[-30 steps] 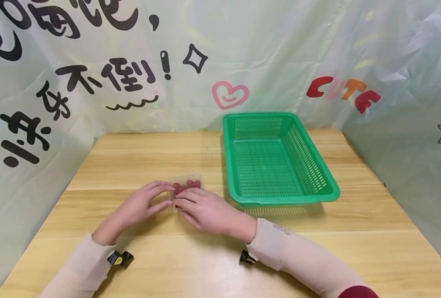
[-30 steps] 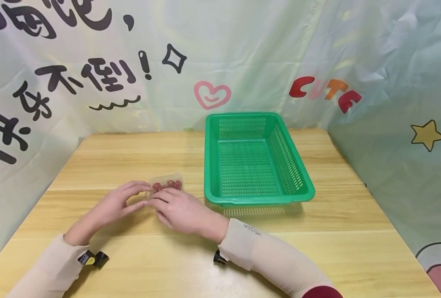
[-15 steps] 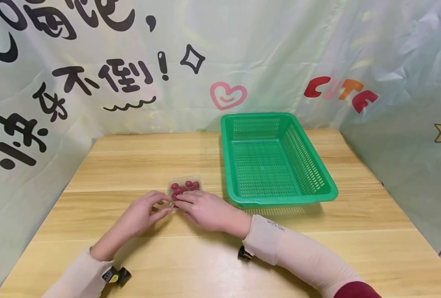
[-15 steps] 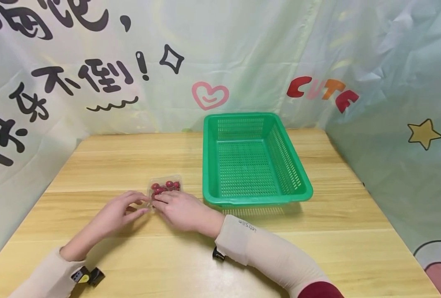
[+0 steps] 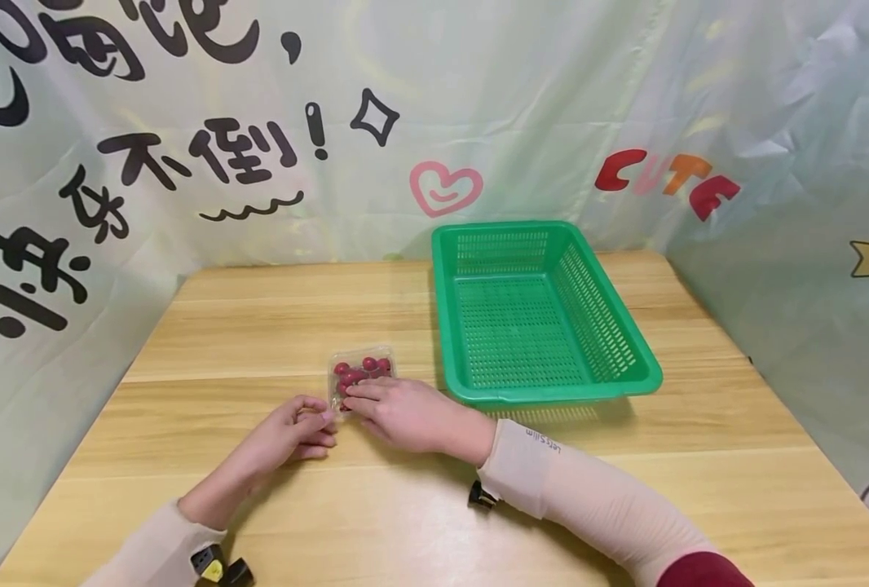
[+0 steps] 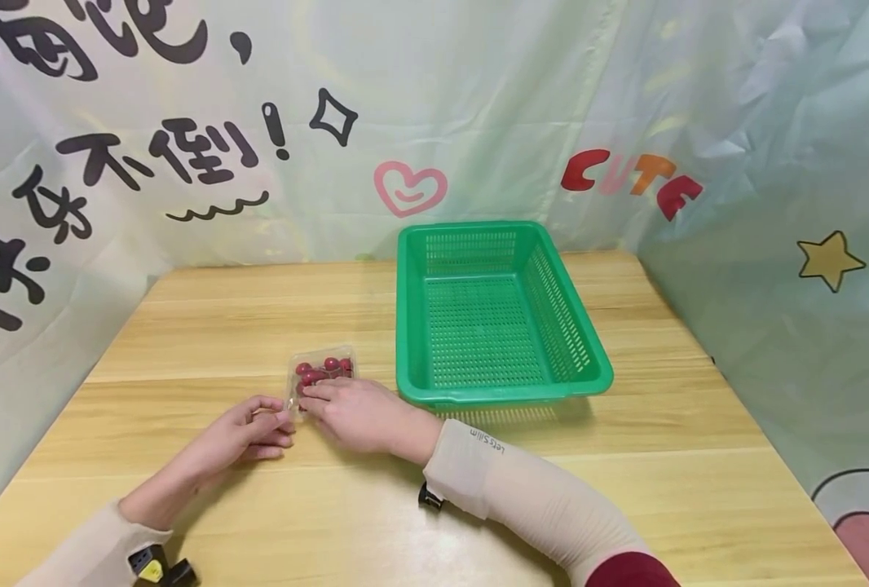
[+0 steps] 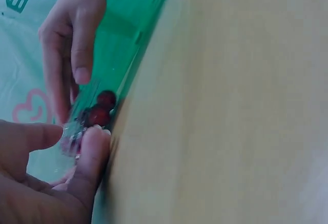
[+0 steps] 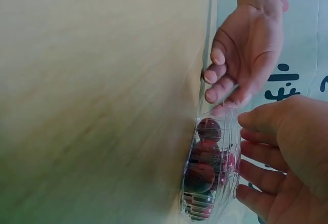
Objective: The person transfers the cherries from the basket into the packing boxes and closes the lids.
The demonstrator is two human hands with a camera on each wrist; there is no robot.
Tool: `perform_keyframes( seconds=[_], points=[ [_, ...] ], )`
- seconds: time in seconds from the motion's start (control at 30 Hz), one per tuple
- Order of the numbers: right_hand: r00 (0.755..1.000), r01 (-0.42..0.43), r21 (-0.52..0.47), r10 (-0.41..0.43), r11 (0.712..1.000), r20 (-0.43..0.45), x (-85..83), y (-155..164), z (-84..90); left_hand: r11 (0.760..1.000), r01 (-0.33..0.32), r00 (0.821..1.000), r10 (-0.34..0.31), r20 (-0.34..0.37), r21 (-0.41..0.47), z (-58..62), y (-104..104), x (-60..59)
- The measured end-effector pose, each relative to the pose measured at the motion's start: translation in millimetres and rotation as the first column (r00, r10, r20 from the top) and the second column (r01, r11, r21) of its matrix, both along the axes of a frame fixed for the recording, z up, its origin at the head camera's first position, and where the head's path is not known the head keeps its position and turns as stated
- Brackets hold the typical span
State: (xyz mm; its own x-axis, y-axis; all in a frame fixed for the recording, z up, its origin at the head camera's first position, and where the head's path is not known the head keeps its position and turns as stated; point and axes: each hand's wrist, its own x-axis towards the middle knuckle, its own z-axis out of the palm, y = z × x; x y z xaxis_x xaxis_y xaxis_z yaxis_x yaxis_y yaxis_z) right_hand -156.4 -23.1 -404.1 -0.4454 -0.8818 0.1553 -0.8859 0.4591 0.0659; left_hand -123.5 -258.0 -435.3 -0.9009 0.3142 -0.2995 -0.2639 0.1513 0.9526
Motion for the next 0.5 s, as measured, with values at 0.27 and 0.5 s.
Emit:
perform_keyframes(
  seconds=[0.27, 0.5],
  points=[
    [1.000, 0.009, 0.005, -0.009, 1.000, 0.021, 0.2, -1.2, -0.5, 0.963, -0.083, 0.988, 0.047, 0.144, 0.257, -8.1, 1.0, 1.1],
    [0.999, 0.015, 0.026, -0.016, 1.000, 0.036, 1.3, -1.7, 0.8, 0.929, -0.132, 0.979, 0.067, 0.193, 0.346, -5.4, 2.5, 0.1]
  ],
)
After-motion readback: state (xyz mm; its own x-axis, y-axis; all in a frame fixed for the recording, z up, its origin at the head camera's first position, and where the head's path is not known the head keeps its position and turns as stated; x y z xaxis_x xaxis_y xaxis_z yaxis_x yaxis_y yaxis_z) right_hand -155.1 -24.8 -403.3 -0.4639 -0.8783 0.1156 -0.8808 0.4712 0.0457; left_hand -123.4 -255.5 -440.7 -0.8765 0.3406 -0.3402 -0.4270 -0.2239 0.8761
